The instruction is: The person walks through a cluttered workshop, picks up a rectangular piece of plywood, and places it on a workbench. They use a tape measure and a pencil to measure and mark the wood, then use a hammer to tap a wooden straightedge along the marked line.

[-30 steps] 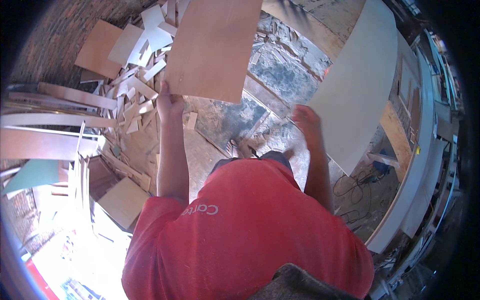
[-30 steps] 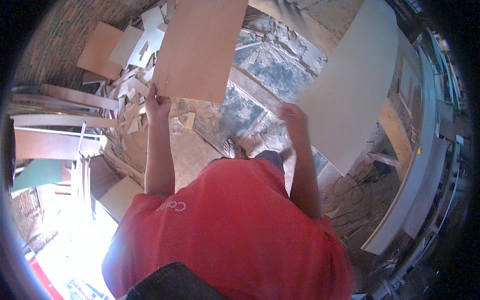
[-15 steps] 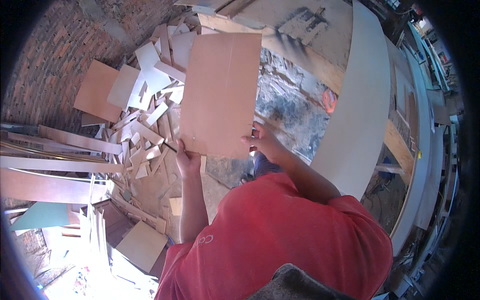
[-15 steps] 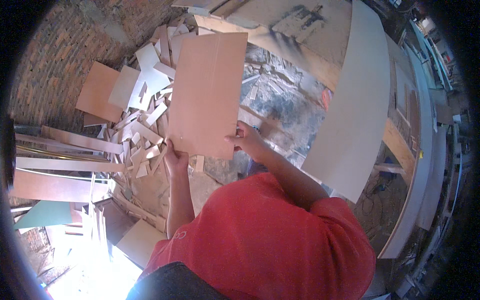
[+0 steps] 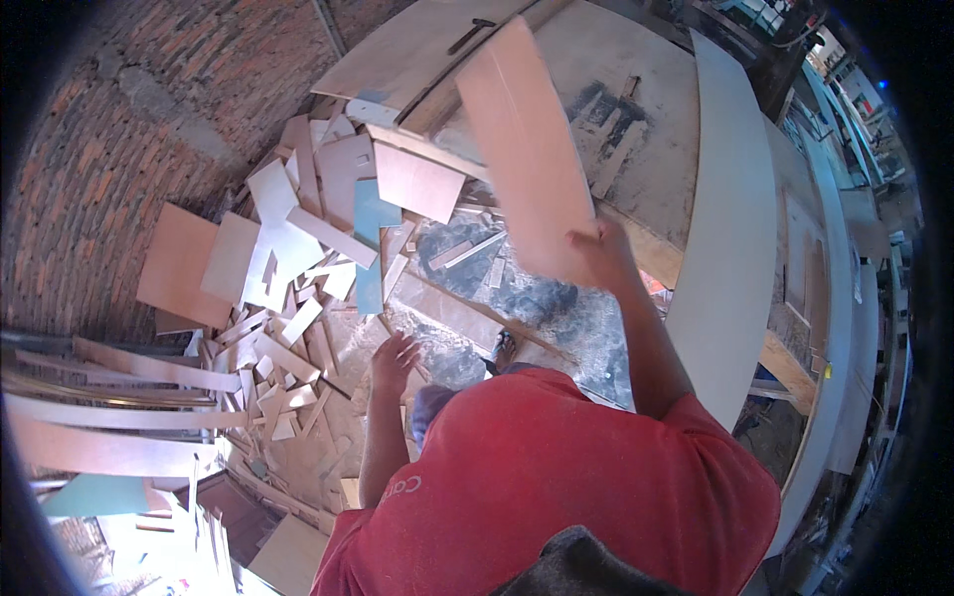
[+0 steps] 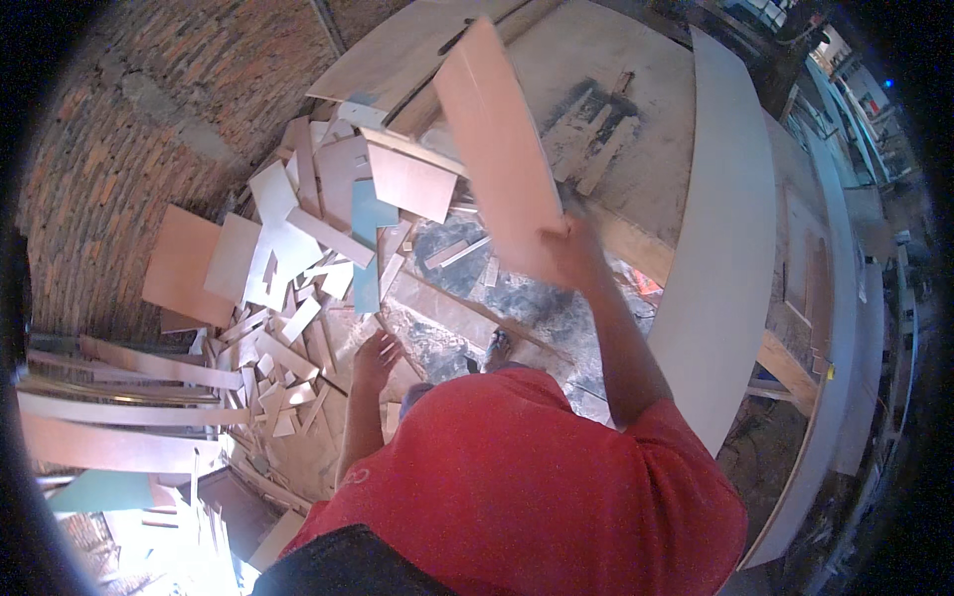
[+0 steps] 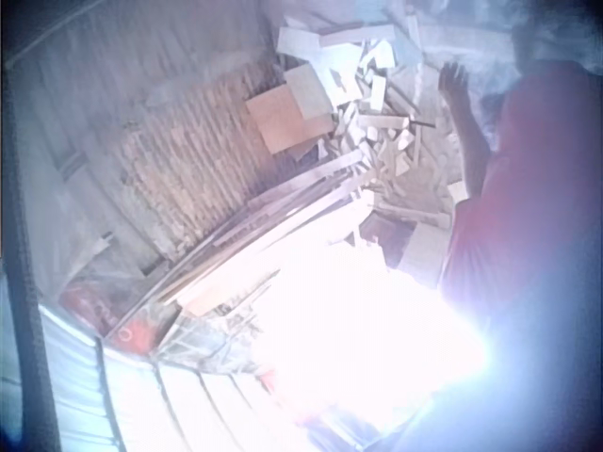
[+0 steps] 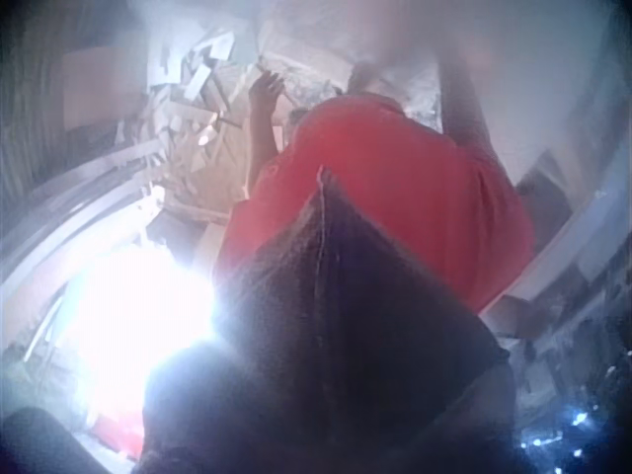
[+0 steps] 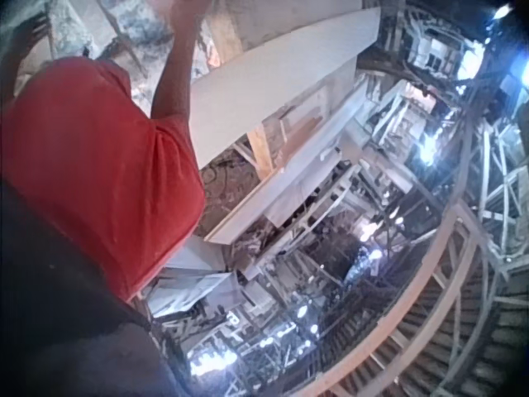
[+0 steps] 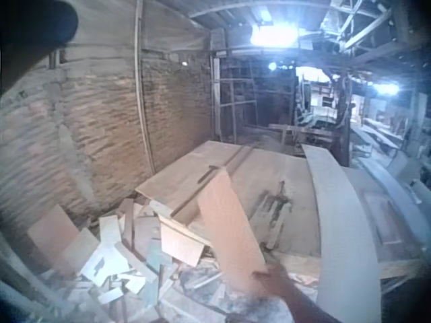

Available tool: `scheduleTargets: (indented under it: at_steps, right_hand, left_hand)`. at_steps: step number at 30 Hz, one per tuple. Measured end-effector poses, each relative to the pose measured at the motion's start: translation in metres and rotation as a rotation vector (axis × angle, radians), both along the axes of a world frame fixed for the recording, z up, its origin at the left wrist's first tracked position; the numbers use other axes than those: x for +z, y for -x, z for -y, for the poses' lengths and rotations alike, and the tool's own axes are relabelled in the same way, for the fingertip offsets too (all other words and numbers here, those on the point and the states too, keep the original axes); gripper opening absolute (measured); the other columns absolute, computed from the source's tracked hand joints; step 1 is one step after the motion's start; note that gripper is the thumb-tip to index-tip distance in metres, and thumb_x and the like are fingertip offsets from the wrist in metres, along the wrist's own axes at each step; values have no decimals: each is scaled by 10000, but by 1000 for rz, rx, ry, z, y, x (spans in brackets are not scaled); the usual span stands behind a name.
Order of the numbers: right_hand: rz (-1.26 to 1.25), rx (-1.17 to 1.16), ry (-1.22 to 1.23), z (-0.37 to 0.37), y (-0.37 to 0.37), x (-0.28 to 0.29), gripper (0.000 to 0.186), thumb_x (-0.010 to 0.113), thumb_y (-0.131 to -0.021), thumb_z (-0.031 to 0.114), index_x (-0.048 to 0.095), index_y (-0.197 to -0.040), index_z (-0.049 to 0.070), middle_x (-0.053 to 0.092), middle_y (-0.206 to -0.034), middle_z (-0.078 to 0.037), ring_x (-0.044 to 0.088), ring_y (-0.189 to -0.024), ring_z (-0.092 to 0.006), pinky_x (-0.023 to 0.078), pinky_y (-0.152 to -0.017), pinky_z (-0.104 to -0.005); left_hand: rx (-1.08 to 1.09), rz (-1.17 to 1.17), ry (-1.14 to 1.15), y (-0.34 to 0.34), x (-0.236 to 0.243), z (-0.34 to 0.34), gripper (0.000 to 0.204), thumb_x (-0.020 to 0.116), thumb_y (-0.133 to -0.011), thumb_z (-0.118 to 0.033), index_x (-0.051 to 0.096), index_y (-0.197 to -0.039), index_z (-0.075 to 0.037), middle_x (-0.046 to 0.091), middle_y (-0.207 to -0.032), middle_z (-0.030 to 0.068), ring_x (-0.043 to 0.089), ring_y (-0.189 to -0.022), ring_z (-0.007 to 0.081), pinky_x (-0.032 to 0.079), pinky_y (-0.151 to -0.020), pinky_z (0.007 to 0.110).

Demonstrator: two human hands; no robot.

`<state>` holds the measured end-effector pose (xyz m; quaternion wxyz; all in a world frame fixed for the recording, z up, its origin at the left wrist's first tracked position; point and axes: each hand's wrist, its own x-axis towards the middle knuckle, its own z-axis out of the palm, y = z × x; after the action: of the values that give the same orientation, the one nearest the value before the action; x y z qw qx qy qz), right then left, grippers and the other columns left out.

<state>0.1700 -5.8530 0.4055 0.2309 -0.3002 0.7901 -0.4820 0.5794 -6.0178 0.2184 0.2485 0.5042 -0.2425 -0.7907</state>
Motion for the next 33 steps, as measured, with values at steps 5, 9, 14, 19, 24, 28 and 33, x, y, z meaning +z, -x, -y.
scheduleTargets:
  at_steps: [5,9,14,19,24,28,33]
  right_hand:
    - [-831,-34,-357,59,112,21,401,629,-814,118,656,-1213,157,651,-1113,-91,637,-1007,-324,546,-801,-437]
    - [-1069,43,-536,93,172,-71,494,666,-792,148,618,-1281,206,603,-1146,-51,588,-1068,-276,537,-788,-410]
    - [-977,47,-501,113,171,-139,535,723,-780,241,593,-1298,221,568,-1209,-43,530,-1143,-304,446,-959,-495]
    - [-676,-151,-553,101,122,-150,619,765,-772,376,561,-1333,211,493,-1357,-78,384,-1332,-330,237,-1111,-600]
    - [-440,-641,-714,51,43,-168,688,788,-749,374,540,-1369,212,493,-1356,-90,380,-1333,-327,243,-1120,-570]
    - [-278,-1100,-993,-17,-7,-175,752,812,-730,356,506,-1402,214,449,-1390,-102,373,-1333,-311,263,-1102,-547]
    - [-88,-1306,-1198,-102,-22,-145,848,793,-746,314,371,-1481,274,336,-1457,-94,291,-1396,-316,233,-1127,-611]
  left_hand:
    - [-7,254,28,53,11,58,327,653,-932,-267,601,-1149,-28,668,-1000,85,672,-866,211,558,-724,332]
    - [-100,342,128,103,14,104,255,679,-916,-228,637,-1062,-23,672,-879,60,655,-774,171,531,-640,290]
    - [-412,494,705,190,4,186,185,678,-900,-172,686,-956,4,674,-801,62,645,-748,135,518,-657,269]
    - [-793,239,1108,322,53,222,213,711,-880,-174,687,-947,26,694,-838,97,665,-757,173,540,-706,300]
    - [-1098,-19,1396,403,74,224,146,736,-847,-123,692,-910,2,693,-856,119,677,-766,205,542,-712,315]
    - [-1209,-188,1387,445,66,201,120,747,-829,-116,700,-883,-19,690,-819,100,673,-752,222,531,-692,321]
    - [-1358,-278,1426,483,71,142,105,732,-832,-113,704,-867,-18,692,-813,112,678,-756,231,525,-698,334]
